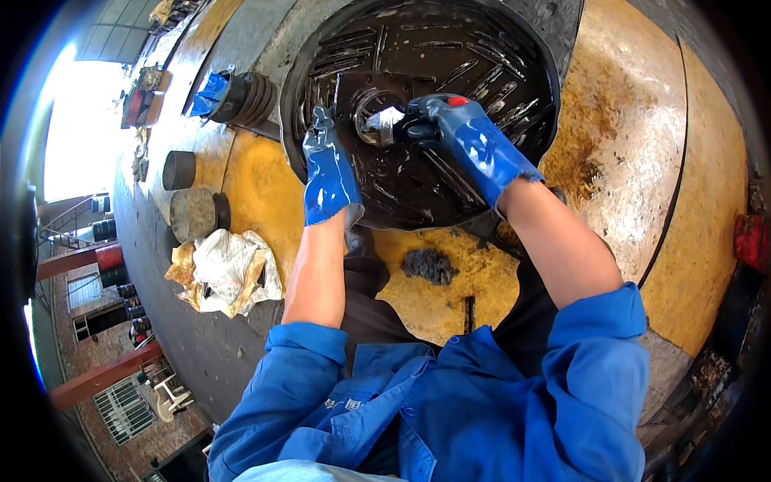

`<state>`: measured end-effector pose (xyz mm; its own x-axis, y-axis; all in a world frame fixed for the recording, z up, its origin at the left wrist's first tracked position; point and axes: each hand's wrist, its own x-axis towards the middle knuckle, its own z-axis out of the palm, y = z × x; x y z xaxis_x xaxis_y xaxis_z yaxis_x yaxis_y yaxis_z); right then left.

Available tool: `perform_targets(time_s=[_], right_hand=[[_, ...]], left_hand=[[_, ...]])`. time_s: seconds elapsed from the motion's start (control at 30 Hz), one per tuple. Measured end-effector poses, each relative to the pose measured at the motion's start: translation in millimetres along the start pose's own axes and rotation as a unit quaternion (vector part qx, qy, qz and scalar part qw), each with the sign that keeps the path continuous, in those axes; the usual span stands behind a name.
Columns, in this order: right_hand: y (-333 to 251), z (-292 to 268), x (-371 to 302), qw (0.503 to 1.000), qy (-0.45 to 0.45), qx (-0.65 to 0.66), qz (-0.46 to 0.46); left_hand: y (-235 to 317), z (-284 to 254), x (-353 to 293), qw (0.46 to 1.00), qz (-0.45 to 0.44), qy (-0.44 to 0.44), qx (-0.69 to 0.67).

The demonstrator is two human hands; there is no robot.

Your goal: The person, wearing blue gloves, cleans metal components inside a barrel using a small brush. They pick up individual metal rings and cylinders, scrub them with the brush while they are submerged in or coated with a dark liquid, and then wipe the floor area nearby.

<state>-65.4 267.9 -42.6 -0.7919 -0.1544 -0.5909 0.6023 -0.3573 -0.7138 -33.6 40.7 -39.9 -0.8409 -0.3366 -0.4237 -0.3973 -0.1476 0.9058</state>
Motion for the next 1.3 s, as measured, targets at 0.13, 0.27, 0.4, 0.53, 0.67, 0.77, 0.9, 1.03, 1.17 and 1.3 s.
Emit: perform_targets(time_s=[0.13, 0.27, 0.4, 0.53, 0.67, 0.77, 0.9, 1.03, 1.17, 1.3], right_hand=[[-4.1, 3.6, -24.7, 0.922, -0.011, -0.330, -0.201], [-8.3, -5.2, -30.8, 0.812, -0.041, -0.445, -0.375], [-43.9, -35.7, -31.8, 0.910, -0.043, -0.297, -0.287], [-52.6, -58.4, -2.7, 0.965, -0.018, -0.142, -0.220], [-34.1, -52.2, 5.5, 0.975, 0.027, -0.085, -0.205], [-23.5, -41.1, 3.8, 0.977, 0.039, -0.064, -0.201], [-2.7, -27.0, -11.4, 0.983, 0.028, -0.035, -0.179], [12.9, -14.2, -22.7, 0.978, 0.023, -0.057, -0.201], [21.5, 5.8, -40.7, 0.981, 0.026, -0.060, -0.184], [6.9, 12.8, -51.1, 0.980, 0.017, -0.090, -0.178]], left_hand=[[3.9, -2.8, 1.8, 1.000, 0.003, 0.001, 0.010], [4.2, -0.4, 6.2, 1.000, 0.015, 0.007, 0.014], [7.6, 1.0, 14.0, 0.998, 0.041, 0.032, 0.026], [9.6, 3.6, 13.6, 0.998, 0.041, 0.037, 0.027], [8.7, 2.5, 2.6, 0.999, 0.021, 0.020, 0.017], [7.8, 5.3, 6.8, 1.000, 0.019, 0.010, 0.014], [8.3, 7.4, 12.2, 1.000, 0.025, 0.006, 0.010], [7.4, 11.6, 15.9, 1.000, 0.028, 0.000, 0.011], [3.1, 18.8, 18.1, 0.999, 0.037, -0.007, 0.014], [1.6, 22.5, 21.7, 0.999, 0.049, -0.007, 0.017]])
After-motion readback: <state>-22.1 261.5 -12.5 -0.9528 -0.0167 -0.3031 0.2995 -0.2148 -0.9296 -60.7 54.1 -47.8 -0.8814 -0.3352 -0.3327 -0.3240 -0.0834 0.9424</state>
